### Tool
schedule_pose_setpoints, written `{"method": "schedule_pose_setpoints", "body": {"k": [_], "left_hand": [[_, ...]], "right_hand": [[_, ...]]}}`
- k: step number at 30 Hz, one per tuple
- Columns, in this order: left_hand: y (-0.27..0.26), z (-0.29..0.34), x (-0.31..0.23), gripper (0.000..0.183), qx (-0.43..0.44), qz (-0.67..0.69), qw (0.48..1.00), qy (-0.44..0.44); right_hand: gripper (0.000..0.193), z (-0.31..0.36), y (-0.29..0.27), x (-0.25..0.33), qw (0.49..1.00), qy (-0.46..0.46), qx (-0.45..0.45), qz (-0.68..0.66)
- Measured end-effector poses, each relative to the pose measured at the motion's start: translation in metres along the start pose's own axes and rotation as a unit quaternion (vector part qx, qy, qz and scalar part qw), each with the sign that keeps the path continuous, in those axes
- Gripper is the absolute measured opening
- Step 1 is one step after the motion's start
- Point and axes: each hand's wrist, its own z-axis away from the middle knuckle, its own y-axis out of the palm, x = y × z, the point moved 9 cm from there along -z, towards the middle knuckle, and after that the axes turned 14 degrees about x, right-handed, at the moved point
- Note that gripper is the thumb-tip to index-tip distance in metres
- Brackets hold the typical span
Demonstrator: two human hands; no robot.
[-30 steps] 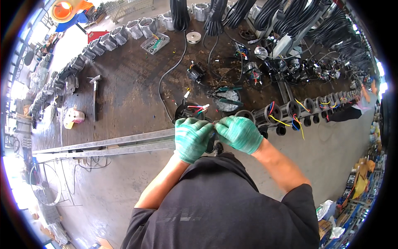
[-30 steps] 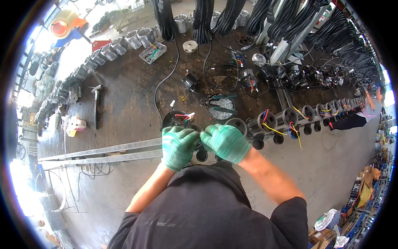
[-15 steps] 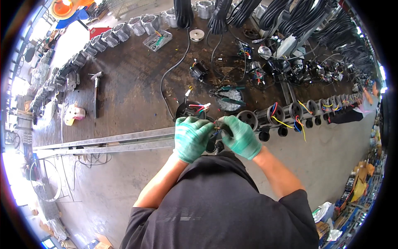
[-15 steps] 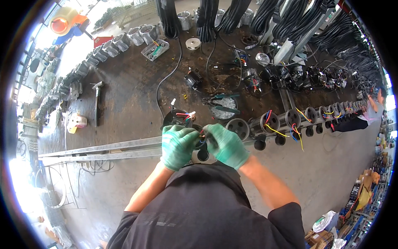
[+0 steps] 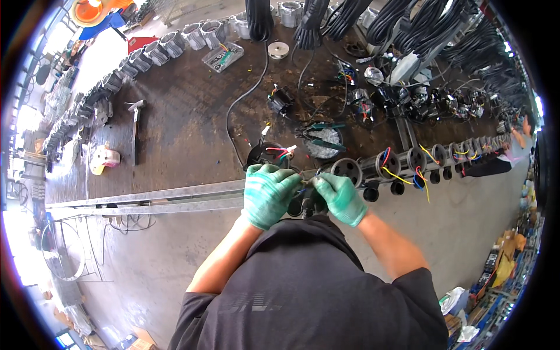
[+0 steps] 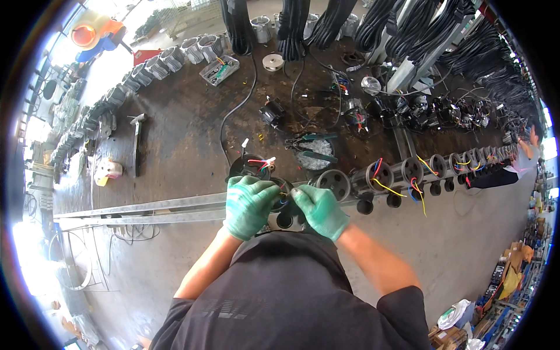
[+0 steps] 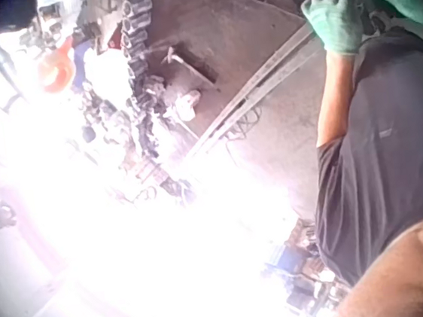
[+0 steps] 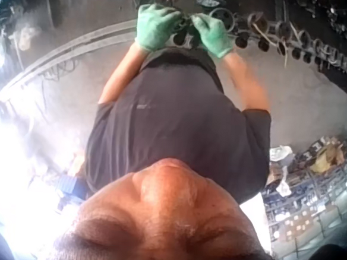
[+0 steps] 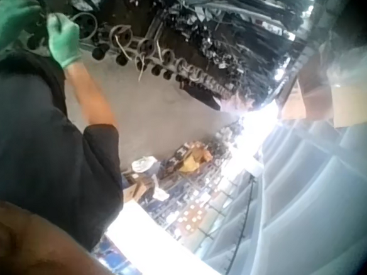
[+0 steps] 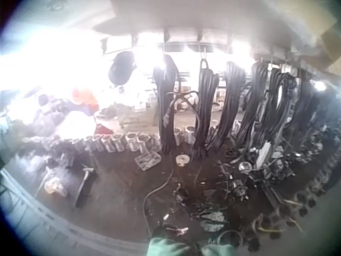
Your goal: The person applies lubricant to a bearing and then fits several small electrical and mechanical components into the internal housing of a pump or motor assembly.
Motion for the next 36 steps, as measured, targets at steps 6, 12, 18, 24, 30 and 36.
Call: {"method": "schedule_pose_setpoints", "body": {"k": [6, 12, 18, 24, 30, 36], "left_hand": [[0.002, -0.005, 0.000, 0.023, 0.034, -0.011, 0.999, -0.001], [0.002, -0.006, -0.010, 0.031, 0.049, -0.089, 0.995, -0.014], [0.006, 0.000, -0.010, 0.037, 0.023, -0.097, 0.994, 0.041], [0.018, 0.008, -0.013, 0.034, 0.014, -0.103, 0.994, 0.010], [0.018, 0.000, -0.014, 0.032, 0.017, -0.092, 0.995, -0.017], [0.015, 0.002, -0.015, 0.031, 0.012, -0.083, 0.996, -0.042]], "right_hand": [[0.037, 0.009, 0.028, 0.063, 0.790, -0.338, 0.012, 0.511], [0.023, 0.008, 0.028, 0.058, 0.800, -0.321, -0.011, 0.507], [0.013, 0.001, 0.016, 0.038, 0.924, -0.210, -0.062, 0.314], [0.018, -0.016, 0.004, 0.038, 0.967, -0.111, 0.055, 0.221], [0.047, -0.095, -0.100, 0.038, 0.844, 0.022, 0.090, 0.529], [0.065, -0.156, -0.097, -0.043, 0.624, 0.130, 0.174, 0.750]]}}
